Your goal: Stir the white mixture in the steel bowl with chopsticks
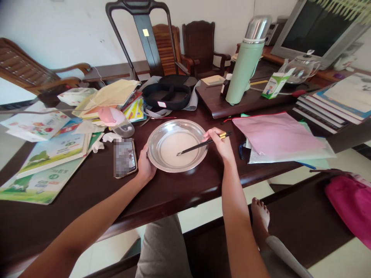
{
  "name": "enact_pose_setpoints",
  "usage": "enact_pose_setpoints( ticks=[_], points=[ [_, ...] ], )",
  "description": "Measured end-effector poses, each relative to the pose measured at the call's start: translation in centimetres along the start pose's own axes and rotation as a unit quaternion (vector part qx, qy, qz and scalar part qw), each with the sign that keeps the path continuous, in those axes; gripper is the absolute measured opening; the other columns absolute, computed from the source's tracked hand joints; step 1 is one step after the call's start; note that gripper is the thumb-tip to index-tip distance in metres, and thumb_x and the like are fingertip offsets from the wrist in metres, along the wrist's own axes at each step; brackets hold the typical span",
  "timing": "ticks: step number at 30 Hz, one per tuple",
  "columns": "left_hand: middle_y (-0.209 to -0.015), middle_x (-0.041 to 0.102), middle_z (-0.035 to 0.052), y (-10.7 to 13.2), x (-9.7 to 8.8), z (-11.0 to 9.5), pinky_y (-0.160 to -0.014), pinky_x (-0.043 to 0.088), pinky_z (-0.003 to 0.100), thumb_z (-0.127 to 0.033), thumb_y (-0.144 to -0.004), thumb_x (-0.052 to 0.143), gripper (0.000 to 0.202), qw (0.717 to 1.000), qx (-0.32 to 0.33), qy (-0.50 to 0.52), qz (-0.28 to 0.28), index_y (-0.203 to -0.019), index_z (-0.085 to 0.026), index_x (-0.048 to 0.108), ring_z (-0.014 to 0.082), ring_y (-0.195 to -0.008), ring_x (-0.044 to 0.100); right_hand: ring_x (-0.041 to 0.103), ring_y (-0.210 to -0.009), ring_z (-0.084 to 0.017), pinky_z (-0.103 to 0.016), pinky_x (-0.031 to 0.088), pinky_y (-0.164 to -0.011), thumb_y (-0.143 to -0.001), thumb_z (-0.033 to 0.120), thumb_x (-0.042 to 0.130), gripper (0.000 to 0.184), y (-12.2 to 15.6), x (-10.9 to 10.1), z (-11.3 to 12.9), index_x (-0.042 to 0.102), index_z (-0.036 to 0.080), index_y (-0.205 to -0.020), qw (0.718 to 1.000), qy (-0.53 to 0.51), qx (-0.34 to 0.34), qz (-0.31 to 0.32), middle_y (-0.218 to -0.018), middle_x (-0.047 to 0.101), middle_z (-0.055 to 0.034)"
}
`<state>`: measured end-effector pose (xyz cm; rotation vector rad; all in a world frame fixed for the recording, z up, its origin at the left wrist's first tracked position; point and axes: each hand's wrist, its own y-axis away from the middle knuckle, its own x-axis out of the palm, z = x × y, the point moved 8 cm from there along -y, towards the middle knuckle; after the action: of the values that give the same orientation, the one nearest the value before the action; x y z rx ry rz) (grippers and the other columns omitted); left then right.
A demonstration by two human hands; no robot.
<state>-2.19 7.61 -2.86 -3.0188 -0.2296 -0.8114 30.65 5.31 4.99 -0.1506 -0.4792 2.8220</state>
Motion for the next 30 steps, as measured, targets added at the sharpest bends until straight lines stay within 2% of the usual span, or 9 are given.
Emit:
enact_pose_setpoints(
  ticks=[3,8,11,13,16,19,21,24,30],
  points=[
    [-0.127,0.087,0.0059,-0.1,0.0,0.0,-0.124,0.054,0.046,-0.056,-0.090,0.081,0.038,1.000,0.003,-0.006,0.002,-0.113,-0.026,0.084,0.0323,-0.137,0.073,0.082,-0.075,-0.027,-0.042,0.068,-0.082,-0.086,0.086,0.077,0.060,0.0,0.4,0.2,0.078,0.028,-0.076,1.000,0.020,-0.007,0.019,-0.070,0.081,-0.0019],
    [-0.128,0.087,0.0048,-0.1,-0.1,0.1,-0.124,0.054,0.045,-0.056,-0.088,0.083,0.039,1.000,0.003,-0.005,0.001,-0.113,-0.026,0.085,0.0321,-0.137,0.073,0.077,-0.063,-0.025,-0.042,0.067,-0.078,-0.090,0.085,0.073,0.059,-0.1,-1.2,-0.1,0.075,0.028,-0.074,0.998,-0.002,-0.011,-0.061,-0.059,0.073,0.0004],
    [-0.129,0.087,0.0045,-0.1,0.0,0.0,-0.125,0.053,0.045,-0.056,-0.088,0.084,0.039,1.000,0.004,-0.003,0.004,-0.113,-0.027,0.086,0.0322,-0.137,0.073,0.075,-0.060,-0.025,-0.041,0.066,-0.073,-0.087,0.086,0.076,0.059,0.0,-0.1,-0.2,0.076,0.028,-0.074,1.000,-0.013,0.007,-0.005,-0.058,0.073,0.0001],
    [-0.129,0.087,0.0050,0.0,0.1,-0.1,-0.125,0.053,0.046,-0.056,-0.089,0.083,0.037,1.000,0.006,-0.002,0.007,-0.111,-0.026,0.086,0.0328,-0.137,0.074,0.078,-0.065,-0.025,-0.042,0.067,-0.077,-0.085,0.087,0.078,0.060,0.1,0.5,0.0,0.077,0.028,-0.075,1.000,-0.001,0.005,0.024,-0.063,0.077,-0.0009],
    [-0.127,0.087,0.0060,0.0,0.2,-0.1,-0.125,0.054,0.047,-0.057,-0.089,0.084,0.038,1.000,0.004,-0.001,0.006,-0.110,-0.026,0.085,0.0337,-0.137,0.074,0.081,-0.073,-0.026,-0.043,0.068,-0.084,-0.086,0.086,0.077,0.059,-0.1,-0.1,0.4,0.077,0.028,-0.075,1.000,0.016,-0.011,-0.009,-0.070,0.081,-0.0014],
    [-0.129,0.087,0.0063,-0.1,0.2,-0.1,-0.125,0.054,0.047,-0.058,-0.088,0.084,0.039,1.000,0.003,-0.005,0.005,-0.110,-0.025,0.085,0.0338,-0.138,0.074,0.078,-0.065,-0.026,-0.042,0.067,-0.078,-0.089,0.086,0.073,0.061,-0.1,-0.9,0.3,0.074,0.028,-0.073,0.999,0.008,-0.011,-0.051,-0.061,0.075,-0.0005],
    [-0.130,0.086,0.0061,-0.1,0.1,-0.1,-0.126,0.053,0.047,-0.057,-0.088,0.083,0.039,1.000,0.007,-0.007,0.005,-0.111,-0.026,0.084,0.0336,-0.140,0.073,0.076,-0.061,-0.026,-0.042,0.066,-0.075,-0.089,0.087,0.073,0.061,-0.1,-0.6,0.1,0.074,0.028,-0.073,0.999,0.002,-0.003,-0.033,-0.057,0.072,0.0001],
    [-0.129,0.087,0.0059,-0.1,0.0,0.0,-0.127,0.053,0.047,-0.057,-0.089,0.082,0.038,1.000,0.007,-0.004,0.003,-0.111,-0.026,0.085,0.0332,-0.140,0.072,0.079,-0.066,-0.026,-0.042,0.067,-0.078,-0.086,0.087,0.076,0.060,0.0,0.3,0.1,0.076,0.028,-0.075,1.000,0.008,0.000,0.012,-0.063,0.076,-0.0009],
    [-0.127,0.087,0.0054,0.0,0.0,0.1,-0.125,0.054,0.048,-0.057,-0.088,0.083,0.039,1.000,-0.002,0.002,-0.002,-0.113,-0.026,0.085,0.0337,-0.138,0.074,0.078,-0.064,-0.025,-0.041,0.067,-0.075,-0.090,0.085,0.074,0.060,-0.1,-0.8,0.1,0.076,0.028,-0.073,0.999,-0.006,-0.009,-0.040,-0.059,0.074,-0.0003]
  ],
)
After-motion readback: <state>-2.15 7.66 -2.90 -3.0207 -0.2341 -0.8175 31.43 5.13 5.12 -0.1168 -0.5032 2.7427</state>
